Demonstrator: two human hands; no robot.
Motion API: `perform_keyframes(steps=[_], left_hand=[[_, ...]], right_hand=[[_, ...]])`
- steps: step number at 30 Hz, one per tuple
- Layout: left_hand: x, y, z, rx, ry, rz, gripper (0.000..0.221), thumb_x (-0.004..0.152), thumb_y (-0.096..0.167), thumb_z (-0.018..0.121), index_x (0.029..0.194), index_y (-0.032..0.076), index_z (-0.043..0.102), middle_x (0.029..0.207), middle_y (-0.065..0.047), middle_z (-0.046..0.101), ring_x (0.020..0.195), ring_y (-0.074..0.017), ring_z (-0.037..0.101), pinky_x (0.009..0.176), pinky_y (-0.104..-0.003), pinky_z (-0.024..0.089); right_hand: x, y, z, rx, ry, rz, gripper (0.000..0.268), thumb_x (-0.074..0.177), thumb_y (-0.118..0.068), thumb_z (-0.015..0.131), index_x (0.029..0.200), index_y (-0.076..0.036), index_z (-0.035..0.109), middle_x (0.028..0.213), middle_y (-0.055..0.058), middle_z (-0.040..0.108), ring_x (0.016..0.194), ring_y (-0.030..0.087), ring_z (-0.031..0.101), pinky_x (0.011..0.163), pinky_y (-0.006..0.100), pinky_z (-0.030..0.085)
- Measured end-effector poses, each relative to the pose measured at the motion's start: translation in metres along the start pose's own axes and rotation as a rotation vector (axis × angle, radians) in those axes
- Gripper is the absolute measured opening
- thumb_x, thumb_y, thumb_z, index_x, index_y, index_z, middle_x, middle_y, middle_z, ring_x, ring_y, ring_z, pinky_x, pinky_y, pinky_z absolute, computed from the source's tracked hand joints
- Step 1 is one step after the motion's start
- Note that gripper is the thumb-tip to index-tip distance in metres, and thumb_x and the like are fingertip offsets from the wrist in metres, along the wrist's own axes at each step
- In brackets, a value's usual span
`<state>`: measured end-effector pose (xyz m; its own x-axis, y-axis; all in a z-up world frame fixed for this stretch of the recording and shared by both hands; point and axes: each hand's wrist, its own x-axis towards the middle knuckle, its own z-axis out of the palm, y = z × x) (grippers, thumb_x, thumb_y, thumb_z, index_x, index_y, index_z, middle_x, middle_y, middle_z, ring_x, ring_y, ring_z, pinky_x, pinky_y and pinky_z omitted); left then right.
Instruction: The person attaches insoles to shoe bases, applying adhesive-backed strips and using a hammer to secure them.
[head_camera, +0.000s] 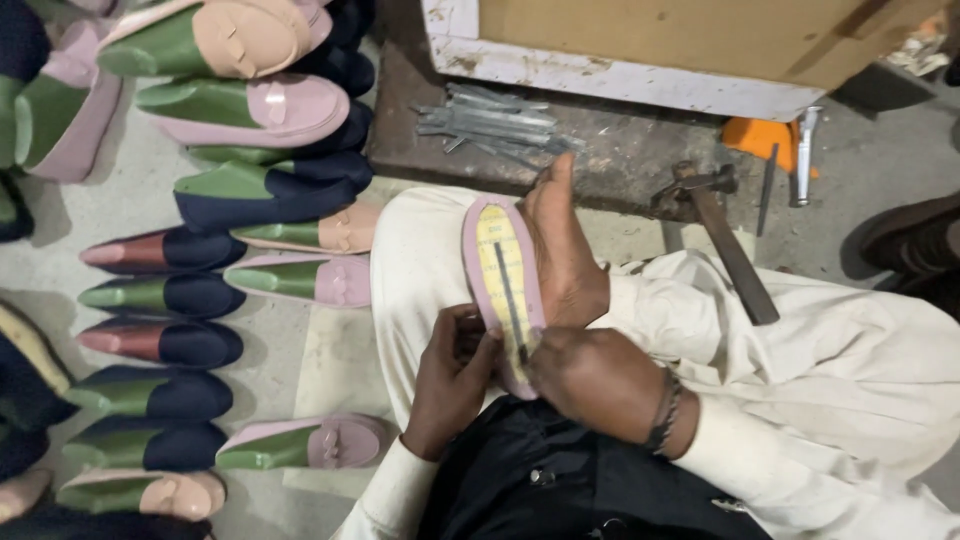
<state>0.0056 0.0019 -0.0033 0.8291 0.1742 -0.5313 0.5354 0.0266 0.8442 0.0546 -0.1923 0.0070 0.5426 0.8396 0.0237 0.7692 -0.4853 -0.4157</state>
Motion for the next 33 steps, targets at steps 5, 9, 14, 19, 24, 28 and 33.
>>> perform_keyframes(steps=[5, 9, 14, 19, 24, 28, 33], left_hand=[[0.003, -0.007, -0.002, -0.049, -0.029, -0.03, 0.026, 0.096, 0.022, 0.065, 0.118, 0.01, 0.062, 0.101, -0.007, 0.075, 0.078, -0.014, 0.071, 0.064, -0.03, 0.061], [0.005, 0.012, -0.01, 0.016, -0.022, -0.188, 0.034, 0.097, 0.03, 0.057, 0.123, 0.008, 0.066, 0.106, -0.007, 0.074, 0.077, -0.0199, 0.071, 0.07, -0.034, 0.061], [0.014, 0.018, -0.017, 0.041, 0.017, -0.172, 0.038, 0.095, 0.034, 0.059, 0.124, 0.01, 0.067, 0.097, -0.011, 0.077, 0.078, -0.0228, 0.077, 0.067, -0.035, 0.061], [0.031, 0.031, -0.03, 0.232, 0.153, -0.006, 0.038, 0.093, 0.036, 0.063, 0.122, 0.013, 0.066, 0.093, -0.003, 0.075, 0.081, -0.0183, 0.074, 0.074, -0.033, 0.058], [0.046, 0.077, -0.036, 0.327, 0.239, -0.01, 0.042, 0.088, 0.026, 0.066, 0.128, 0.013, 0.065, 0.103, 0.002, 0.077, 0.085, -0.0131, 0.07, 0.078, -0.03, 0.053], [0.064, 0.118, -0.019, 0.427, 0.171, 0.01, 0.047, 0.086, 0.036, 0.066, 0.128, 0.016, 0.065, 0.107, 0.001, 0.077, 0.094, -0.0145, 0.071, 0.078, -0.032, 0.056], [0.1, 0.138, 0.001, 0.548, 0.044, 0.252, 0.041, 0.084, 0.034, 0.072, 0.121, 0.016, 0.069, 0.105, -0.001, 0.078, 0.089, -0.015, 0.074, 0.078, -0.031, 0.058]], right_hand=[[0.005, 0.001, 0.009, -0.769, 0.047, -0.263, 0.022, 0.1, -0.013, 0.055, 0.112, 0.004, 0.059, 0.105, 0.018, 0.063, 0.094, 0.028, 0.062, 0.085, 0.036, 0.052], [-0.005, 0.026, -0.03, 0.453, -0.075, 0.339, 0.013, 0.088, -0.029, 0.064, 0.085, -0.016, 0.063, 0.082, 0.006, 0.073, 0.068, 0.032, 0.07, 0.062, 0.045, 0.052], [-0.086, 0.169, -0.042, 0.141, 0.33, 0.68, 0.012, 0.09, -0.014, 0.055, 0.079, -0.009, 0.058, 0.075, 0.008, 0.062, 0.07, 0.026, 0.059, 0.068, 0.044, 0.044], [-0.125, 0.251, -0.056, -0.188, 0.353, 0.989, 0.03, 0.107, -0.02, 0.049, 0.086, -0.003, 0.062, 0.077, 0.019, 0.067, 0.066, 0.045, 0.061, 0.057, 0.055, 0.042], [-0.075, 0.221, -0.1, -0.062, 0.798, 0.746, 0.032, 0.104, -0.004, 0.071, 0.129, 0.01, 0.056, 0.119, 0.027, 0.063, 0.095, 0.033, 0.071, 0.066, 0.04, 0.059], [-0.033, 0.234, -0.129, -0.293, 0.834, 0.525, 0.044, 0.102, -0.028, 0.07, 0.13, 0.005, 0.07, 0.135, 0.028, 0.043, 0.127, 0.044, 0.048, 0.09, 0.059, 0.055], [-0.037, 0.258, -0.126, -0.349, 0.834, 0.387, 0.021, 0.098, -0.016, 0.086, 0.1, 0.0, 0.072, 0.13, 0.028, 0.069, 0.122, 0.044, 0.06, 0.106, 0.053, 0.047]])
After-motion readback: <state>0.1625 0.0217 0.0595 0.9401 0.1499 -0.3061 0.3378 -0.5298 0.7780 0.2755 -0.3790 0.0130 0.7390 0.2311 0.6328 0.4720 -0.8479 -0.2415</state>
